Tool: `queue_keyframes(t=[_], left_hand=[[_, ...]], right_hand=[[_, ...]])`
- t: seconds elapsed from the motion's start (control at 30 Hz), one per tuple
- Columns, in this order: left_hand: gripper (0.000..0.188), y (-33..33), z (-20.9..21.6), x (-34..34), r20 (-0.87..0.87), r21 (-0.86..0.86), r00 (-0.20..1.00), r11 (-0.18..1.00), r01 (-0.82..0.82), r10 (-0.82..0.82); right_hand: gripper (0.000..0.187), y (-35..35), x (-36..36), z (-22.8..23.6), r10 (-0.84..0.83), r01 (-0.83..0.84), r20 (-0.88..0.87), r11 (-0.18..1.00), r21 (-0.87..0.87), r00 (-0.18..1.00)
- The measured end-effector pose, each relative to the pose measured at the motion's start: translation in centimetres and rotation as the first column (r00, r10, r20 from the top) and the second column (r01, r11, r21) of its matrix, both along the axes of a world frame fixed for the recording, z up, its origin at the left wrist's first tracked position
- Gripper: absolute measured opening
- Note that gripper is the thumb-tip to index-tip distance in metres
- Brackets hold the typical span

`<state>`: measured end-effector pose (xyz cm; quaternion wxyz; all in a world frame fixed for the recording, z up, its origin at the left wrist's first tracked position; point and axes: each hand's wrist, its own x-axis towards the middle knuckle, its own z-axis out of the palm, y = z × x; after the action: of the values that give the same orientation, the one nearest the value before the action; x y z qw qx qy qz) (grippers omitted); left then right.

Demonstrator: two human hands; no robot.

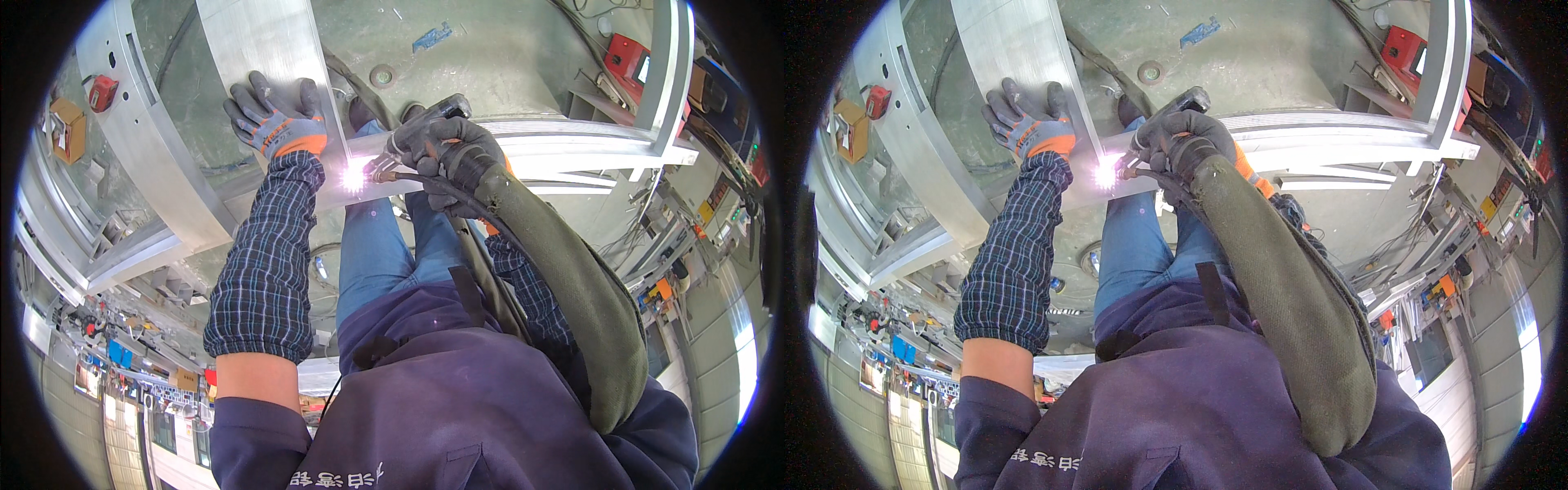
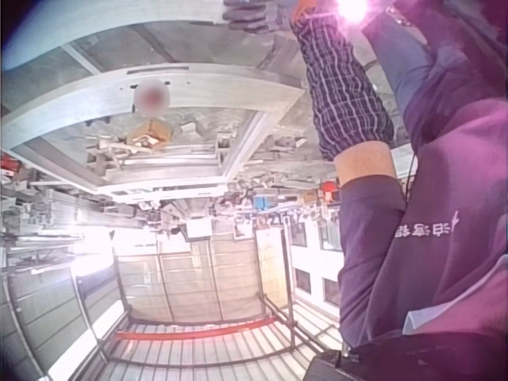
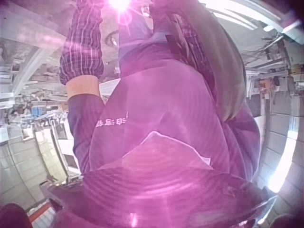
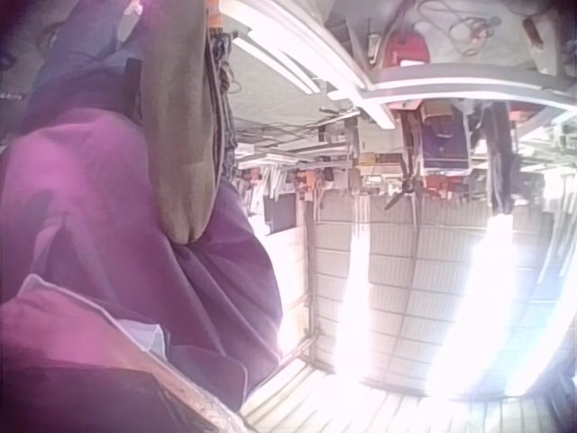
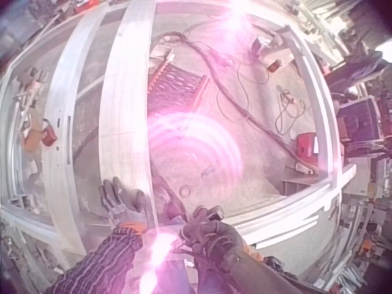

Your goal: The person measures and aligns aluminum frame components, then uses a welding torch to join the pieces. The person also uses a tape measure and a hammer to adjust the frame alignment before welding.

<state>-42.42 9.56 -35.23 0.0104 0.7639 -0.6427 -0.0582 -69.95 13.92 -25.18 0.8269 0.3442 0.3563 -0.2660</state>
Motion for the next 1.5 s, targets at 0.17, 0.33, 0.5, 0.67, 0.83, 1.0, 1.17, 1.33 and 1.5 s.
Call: queue_keyframes(t=[0.17, 0.33, 0.5, 0.67, 0.83, 1.0, 1.17, 1.33, 1.5], left_hand=[[0.090, -0.2, 0.1, 0.0, 0.004, 0.039, 1.000, 0.999, -0.002, 0.002], [0.090, -0.1, 0.0, -0.1, -0.014, 0.019, 1.000, 1.000, -0.001, 0.001], [0.092, -0.2, 0.1, -0.2, -0.028, 0.042, 1.000, 0.999, -0.006, 0.007], [0.093, -0.2, 0.1, -0.4, -0.024, 0.064, 1.000, 0.998, -0.019, 0.021], [0.093, 0.1, 0.0, -0.3, 0.053, 0.066, 0.998, 0.997, -0.030, 0.026], [0.094, 0.0, 0.3, -0.4, 0.034, 0.067, 0.999, 0.998, -0.018, 0.016], [0.096, 0.0, 0.0, -0.4, 0.017, 0.087, 0.999, 0.996, -0.029, 0.028], [0.097, 0.0, 0.0, -0.4, 0.020, 0.102, 1.000, 0.994, -0.025, 0.023], [0.096, 0.2, -0.3, -0.4, 0.063, 0.069, 0.998, 0.998, -0.002, -0.003]], right_hand=[[0.032, 0.1, 0.0, 0.1, -0.003, 0.003, -0.005, 1.000, 0.007, 1.000], [0.032, 0.2, -0.1, 0.1, -0.006, 0.006, -0.008, 1.000, 0.009, 1.000], [0.032, 0.3, -0.3, 0.0, -0.011, 0.011, -0.003, 1.000, 0.007, 1.000], [0.032, 0.3, -1.1, 0.2, -0.018, 0.018, -0.009, 1.000, 0.012, 1.000], [0.032, -0.1, -2.3, 0.4, 0.008, -0.007, -0.074, 1.000, 0.026, 0.997], [0.032, 0.0, -1.8, -0.6, 0.018, -0.009, -0.117, 0.997, 0.078, 0.993], [0.032, 0.3, -0.9, -1.3, 0.028, -0.014, -0.145, 0.995, 0.100, 0.989], [0.032, 0.4, -0.4, -1.6, 0.026, -0.009, -0.153, 0.994, 0.112, 0.988], [0.033, 0.5, -0.2, -1.9, 0.015, 0.004, -0.167, 0.993, 0.114, 0.986]])
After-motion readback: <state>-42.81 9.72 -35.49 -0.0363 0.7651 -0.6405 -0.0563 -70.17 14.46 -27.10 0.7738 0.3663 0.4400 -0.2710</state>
